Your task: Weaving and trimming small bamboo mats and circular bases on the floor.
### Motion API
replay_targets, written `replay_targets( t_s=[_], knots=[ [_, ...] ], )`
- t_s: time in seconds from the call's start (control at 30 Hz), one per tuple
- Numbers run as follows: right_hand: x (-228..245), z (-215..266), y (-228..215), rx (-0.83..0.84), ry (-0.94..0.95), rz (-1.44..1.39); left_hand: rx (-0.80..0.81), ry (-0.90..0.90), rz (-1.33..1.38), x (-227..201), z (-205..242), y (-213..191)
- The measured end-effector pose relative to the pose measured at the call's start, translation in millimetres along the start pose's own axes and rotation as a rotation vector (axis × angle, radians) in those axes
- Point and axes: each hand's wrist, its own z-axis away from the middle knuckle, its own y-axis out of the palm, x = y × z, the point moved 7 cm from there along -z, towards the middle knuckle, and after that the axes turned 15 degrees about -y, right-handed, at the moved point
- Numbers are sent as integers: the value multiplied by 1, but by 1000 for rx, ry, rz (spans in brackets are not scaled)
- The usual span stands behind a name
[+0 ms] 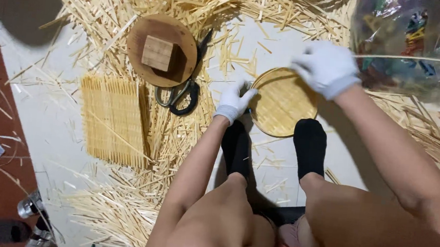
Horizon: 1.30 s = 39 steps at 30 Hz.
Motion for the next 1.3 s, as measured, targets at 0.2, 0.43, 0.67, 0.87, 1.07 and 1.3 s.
replay_targets(
  t_s=[0.2,0.43,0.67,0.87,1.07,1.3],
  knots=[
    [-31,52,45,-121,192,-40,-136,-37,-86,-2,12,2],
    [-8,29,82,-94,62,-167,-98,-270,-308,-10,62,-11],
    [11,15,90,-44,-31,-111,74,-383,-569,-9,56,-13],
    [15,16,95,-98,-20,-47,-113,-120,-157,-29,33,-11],
    [14,14,102,-206,6,-14,-182,-15,-511,-33,19,6],
    [16,16,101,-235,-24,50,83,325,-881,-75,-12,48]
  ],
)
